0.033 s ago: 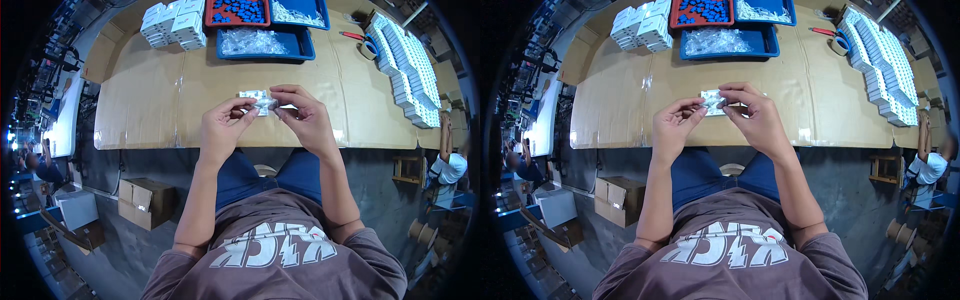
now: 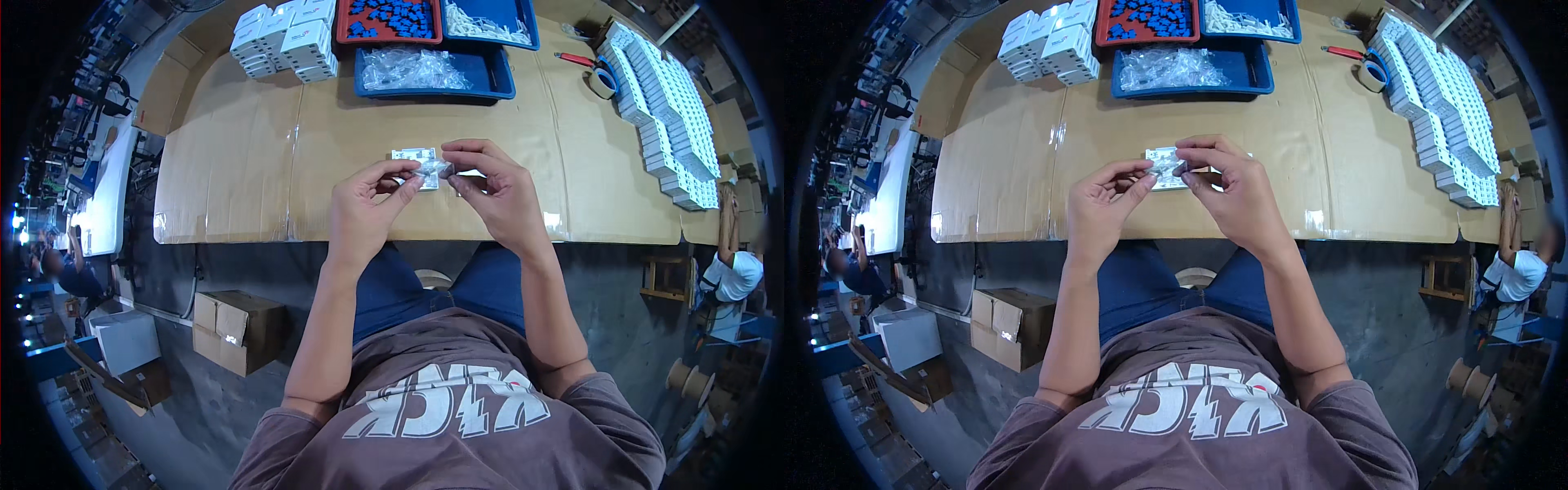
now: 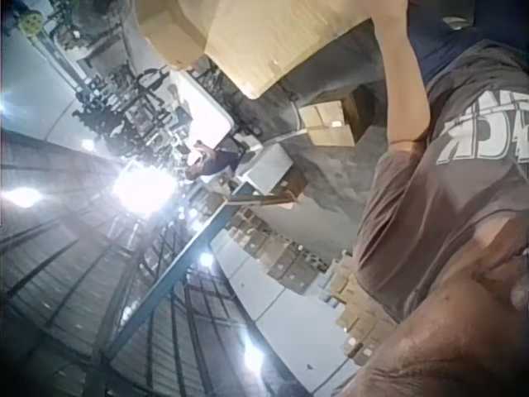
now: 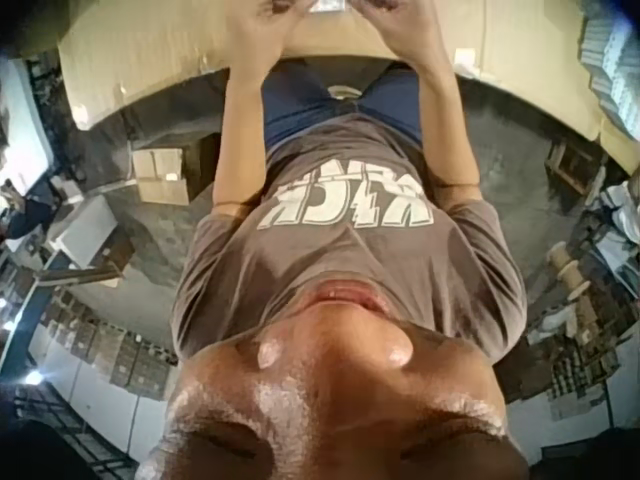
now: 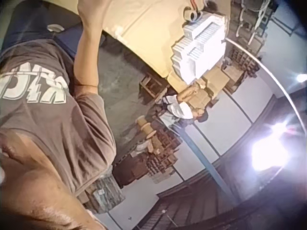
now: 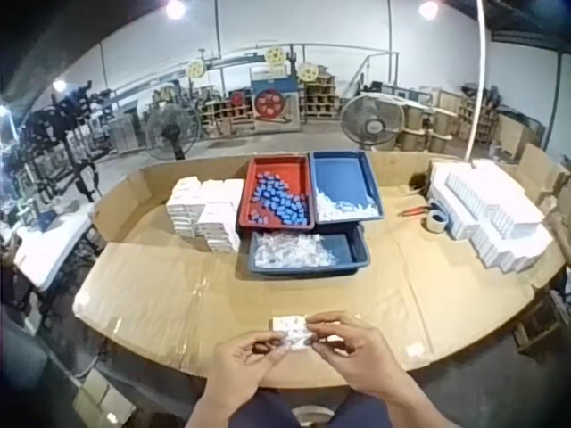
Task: The person picks up a white box, opens it, and places a small plastic bag containing screws inside. They then take a blue component from a tray, insert it into the box, and close the lid.
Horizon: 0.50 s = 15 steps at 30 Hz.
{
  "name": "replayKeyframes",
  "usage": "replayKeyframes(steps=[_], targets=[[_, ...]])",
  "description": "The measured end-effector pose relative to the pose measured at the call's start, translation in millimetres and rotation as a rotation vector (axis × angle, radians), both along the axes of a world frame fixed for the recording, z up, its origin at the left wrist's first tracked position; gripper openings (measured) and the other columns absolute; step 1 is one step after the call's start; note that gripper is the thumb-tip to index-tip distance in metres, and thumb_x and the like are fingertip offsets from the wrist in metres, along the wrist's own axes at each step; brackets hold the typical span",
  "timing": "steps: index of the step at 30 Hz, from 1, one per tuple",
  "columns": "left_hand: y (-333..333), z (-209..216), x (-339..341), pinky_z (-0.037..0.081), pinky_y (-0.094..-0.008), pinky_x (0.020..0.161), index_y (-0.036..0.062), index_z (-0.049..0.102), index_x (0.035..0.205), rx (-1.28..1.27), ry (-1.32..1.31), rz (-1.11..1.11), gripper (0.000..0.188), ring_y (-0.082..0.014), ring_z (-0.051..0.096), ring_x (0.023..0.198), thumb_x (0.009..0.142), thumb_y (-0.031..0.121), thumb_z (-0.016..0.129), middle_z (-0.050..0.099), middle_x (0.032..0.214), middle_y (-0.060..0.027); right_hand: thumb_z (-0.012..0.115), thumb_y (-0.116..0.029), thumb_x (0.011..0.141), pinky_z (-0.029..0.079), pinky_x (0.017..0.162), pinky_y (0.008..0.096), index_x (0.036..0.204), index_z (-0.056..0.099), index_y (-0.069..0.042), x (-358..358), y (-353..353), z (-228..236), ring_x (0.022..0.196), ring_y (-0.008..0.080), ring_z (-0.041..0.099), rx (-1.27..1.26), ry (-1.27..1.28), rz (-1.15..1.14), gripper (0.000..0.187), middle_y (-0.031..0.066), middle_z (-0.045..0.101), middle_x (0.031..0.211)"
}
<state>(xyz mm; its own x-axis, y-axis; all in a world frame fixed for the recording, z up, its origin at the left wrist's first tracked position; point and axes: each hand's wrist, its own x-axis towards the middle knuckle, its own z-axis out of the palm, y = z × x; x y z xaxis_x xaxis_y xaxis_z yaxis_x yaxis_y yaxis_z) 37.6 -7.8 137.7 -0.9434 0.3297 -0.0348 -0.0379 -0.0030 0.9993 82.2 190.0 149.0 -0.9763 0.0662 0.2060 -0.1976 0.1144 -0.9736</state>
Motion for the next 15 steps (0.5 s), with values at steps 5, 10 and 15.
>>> replayKeyframes(steps=[5,10,15], targets=[[4.4,-16.0,-18.9,0.053,-0.0230,0.076,-0.0031,0.074,0.110,-0.211,0.164,-0.033,0.018,-0.0070,0.063,0.083,0.094,0.006,0.075,0.072,0.096,-0.0047,0.070,0.002,0.092,0.057,0.078,0.0313,0.108,0.072,0.004,-21.8,12.1,-20.9,0.091,0.0201,0.072,0.272,0.039,-0.054,0.016,0.0126,0.073,0.109],[9.9,-25.9,-37.2,0.052,-0.0252,0.075,-0.0004,0.074,0.113,-0.185,0.170,-0.045,0.023,-0.0079,0.062,0.082,0.092,0.009,0.077,0.069,0.096,-0.0035,0.071,-0.006,0.094,0.055,0.073,0.0337,0.106,0.073,0.003,-37.8,15.3,-35.0,0.080,0.0224,0.070,0.335,-0.086,-0.049,0.014,0.0135,0.075,0.093],[6.7,-64.0,-49.9,0.052,-0.0293,0.077,0.0007,0.074,0.114,-0.319,0.345,-0.121,0.024,-0.0139,0.064,0.083,0.092,0.009,0.074,0.072,0.094,-0.0072,0.071,-0.003,0.093,0.054,0.072,0.0327,0.109,0.072,0.001,-46.9,11.1,-81.9,0.078,0.0212,0.069,0.282,-0.098,-0.066,0.016,0.0135,0.075,0.093]])
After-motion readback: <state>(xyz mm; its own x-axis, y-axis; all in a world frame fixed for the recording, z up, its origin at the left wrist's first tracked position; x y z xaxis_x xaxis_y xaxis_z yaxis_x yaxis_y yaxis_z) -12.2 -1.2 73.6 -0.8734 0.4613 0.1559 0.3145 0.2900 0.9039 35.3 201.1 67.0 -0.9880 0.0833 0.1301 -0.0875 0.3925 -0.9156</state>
